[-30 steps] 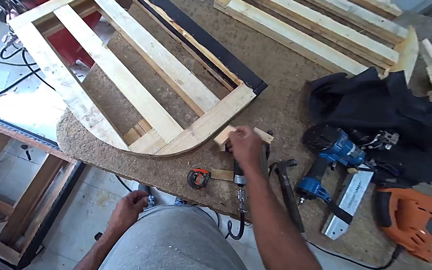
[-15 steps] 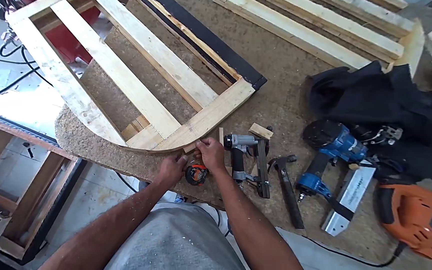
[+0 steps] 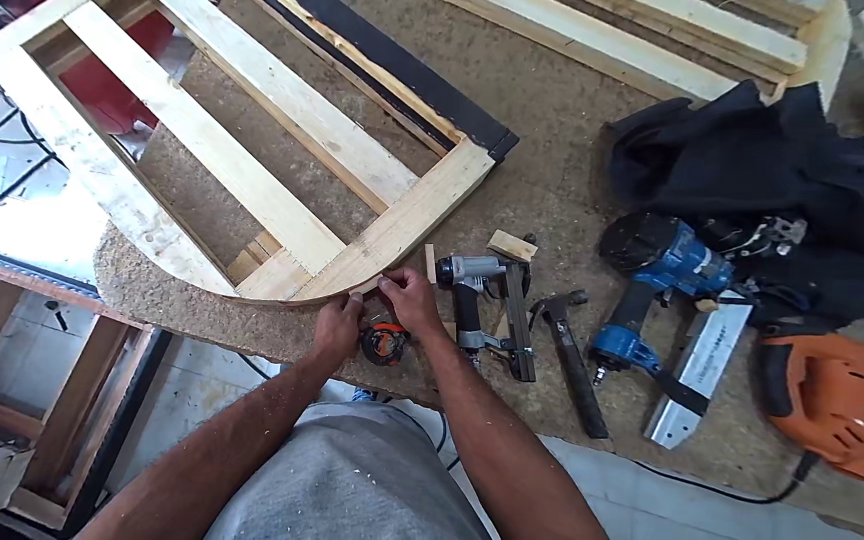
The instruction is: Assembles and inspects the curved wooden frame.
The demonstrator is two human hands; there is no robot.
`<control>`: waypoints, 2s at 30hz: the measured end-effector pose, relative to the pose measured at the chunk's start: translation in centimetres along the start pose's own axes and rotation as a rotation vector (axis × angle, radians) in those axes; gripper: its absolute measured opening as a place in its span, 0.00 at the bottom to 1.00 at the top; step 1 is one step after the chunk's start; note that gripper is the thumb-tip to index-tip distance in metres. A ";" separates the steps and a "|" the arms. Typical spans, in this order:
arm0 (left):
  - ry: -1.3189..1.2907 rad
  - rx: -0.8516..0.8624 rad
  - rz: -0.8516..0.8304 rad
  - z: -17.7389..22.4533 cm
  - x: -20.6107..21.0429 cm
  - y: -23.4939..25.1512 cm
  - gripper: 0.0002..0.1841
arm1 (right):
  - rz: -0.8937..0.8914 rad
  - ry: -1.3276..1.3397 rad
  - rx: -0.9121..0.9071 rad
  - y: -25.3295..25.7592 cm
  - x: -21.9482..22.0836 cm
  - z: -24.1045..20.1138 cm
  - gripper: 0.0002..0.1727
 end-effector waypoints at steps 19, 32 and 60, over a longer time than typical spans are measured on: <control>-0.080 -0.029 0.051 0.2 0.3 -0.5 0.28 | 0.013 -0.004 0.080 0.2 0.5 0.2 0.15; -0.114 -0.032 0.008 -0.1 0.2 -0.2 0.25 | 0.051 0.140 0.058 0.2 0.6 1.0 0.14; 0.234 0.134 0.036 0.4 0.2 0.7 0.22 | 0.117 0.183 0.120 0.4 0.7 1.4 0.16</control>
Point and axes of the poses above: each hand's wrist, its own y-axis towards the middle knuckle, its own x-axis out of the palm, z = x × y, the point moved 5 cm from there along y, towards the middle knuckle, and after that the axes turned 6 degrees about -x, right-handed, at the moved point
